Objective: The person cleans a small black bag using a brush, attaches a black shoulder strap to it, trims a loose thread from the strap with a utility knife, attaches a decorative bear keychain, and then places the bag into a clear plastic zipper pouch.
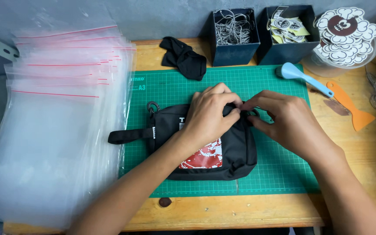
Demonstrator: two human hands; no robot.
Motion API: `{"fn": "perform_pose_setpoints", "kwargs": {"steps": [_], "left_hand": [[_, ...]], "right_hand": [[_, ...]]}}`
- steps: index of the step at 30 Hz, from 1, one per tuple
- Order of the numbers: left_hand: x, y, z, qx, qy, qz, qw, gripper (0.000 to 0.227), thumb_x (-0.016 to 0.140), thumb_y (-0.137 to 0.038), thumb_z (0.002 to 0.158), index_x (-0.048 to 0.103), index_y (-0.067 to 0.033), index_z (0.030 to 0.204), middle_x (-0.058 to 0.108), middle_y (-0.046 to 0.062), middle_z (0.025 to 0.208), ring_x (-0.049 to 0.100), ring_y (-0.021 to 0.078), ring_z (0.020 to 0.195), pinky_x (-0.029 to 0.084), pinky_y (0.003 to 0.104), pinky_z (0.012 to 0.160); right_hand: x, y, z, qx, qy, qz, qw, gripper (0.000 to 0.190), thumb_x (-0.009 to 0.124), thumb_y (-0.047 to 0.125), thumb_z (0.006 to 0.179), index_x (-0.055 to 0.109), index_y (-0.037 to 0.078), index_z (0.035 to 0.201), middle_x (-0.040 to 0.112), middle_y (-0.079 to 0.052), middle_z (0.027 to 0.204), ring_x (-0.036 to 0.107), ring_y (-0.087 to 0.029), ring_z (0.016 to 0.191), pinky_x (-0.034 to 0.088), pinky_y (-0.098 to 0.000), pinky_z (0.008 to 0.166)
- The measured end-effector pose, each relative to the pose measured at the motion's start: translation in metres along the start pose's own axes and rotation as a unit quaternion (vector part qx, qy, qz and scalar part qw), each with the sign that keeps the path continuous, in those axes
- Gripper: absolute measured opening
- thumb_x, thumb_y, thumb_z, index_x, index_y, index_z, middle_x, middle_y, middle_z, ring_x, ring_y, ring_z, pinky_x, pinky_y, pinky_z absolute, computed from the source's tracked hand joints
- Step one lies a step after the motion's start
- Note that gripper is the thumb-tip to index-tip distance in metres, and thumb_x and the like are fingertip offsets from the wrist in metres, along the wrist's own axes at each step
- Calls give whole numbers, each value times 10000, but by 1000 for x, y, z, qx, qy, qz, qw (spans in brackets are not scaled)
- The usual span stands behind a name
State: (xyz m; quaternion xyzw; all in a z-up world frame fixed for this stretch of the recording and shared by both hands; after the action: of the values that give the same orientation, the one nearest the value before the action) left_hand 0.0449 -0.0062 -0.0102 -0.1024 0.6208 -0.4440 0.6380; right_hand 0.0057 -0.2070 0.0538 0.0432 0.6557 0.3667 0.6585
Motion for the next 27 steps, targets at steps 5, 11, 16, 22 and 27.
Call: {"fn": "perform_pose_setpoints", "kwargs": {"steps": [5, 11, 16, 22, 27], "left_hand": [[0, 0, 0, -9, 4, -6, 1000, 120, 753, -275, 959, 844, -252, 1033, 725, -25, 1112, 739, 302, 1115, 455, 530, 883], [-8, -3, 1, 11, -21, -41, 999, 209, 716, -317, 1018, 880, -195, 1059, 792, -37, 1110, 783, 251, 1074, 503, 490, 874], [-16, 1, 3, 2, 23, -84, 996, 243, 805, -348, 952, 854, -186, 1127, 797, 49, 1130, 790, 385, 1159, 572, 513, 1005], [-14, 5, 5, -20, 9, -121, 992, 240, 831, -349, 955, 867, -197, 1138, 821, 64, 1092, 811, 378, 1128, 624, 457, 954], [-24, 5, 6, -22, 36, -151, 988, 302, 832, -275, 952, 877, -124, 1210, 848, 143, 1085, 831, 416, 1110, 641, 457, 956]], "right_hand": [[7, -5, -1, -41, -25, -107, 993, 171, 855, 199, 1011, 856, 202, 1183, 826, 49, 1134, 774, -246, 908, 550, -424, 685], [13, -12, 3, -84, -66, -138, 985, 36, 751, 135, 1119, 786, 128, 1125, 762, -19, 1066, 725, -316, 893, 506, -467, 650], [27, -23, 5, -74, -132, -120, 981, 118, 830, 110, 1067, 762, 203, 1091, 744, 61, 1016, 764, -260, 931, 606, -383, 741], [34, -25, 9, -68, -164, -71, 982, 152, 851, 92, 1051, 777, 214, 1104, 751, 66, 1013, 777, -248, 935, 610, -374, 752], [36, -23, 11, -18, -196, 15, 980, 162, 871, 10, 1012, 787, 134, 1074, 745, -25, 938, 658, -256, 676, 536, -389, 638]]}}
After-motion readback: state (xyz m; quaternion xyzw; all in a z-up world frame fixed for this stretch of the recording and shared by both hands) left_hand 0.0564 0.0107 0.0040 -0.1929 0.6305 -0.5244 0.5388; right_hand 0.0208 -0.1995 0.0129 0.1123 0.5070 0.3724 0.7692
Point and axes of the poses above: each hand's wrist, its own z-axis towards the middle knuckle, its own x-axis out of the palm, y = z × x, the point moved 2 cm from there along z, towards the middle knuckle
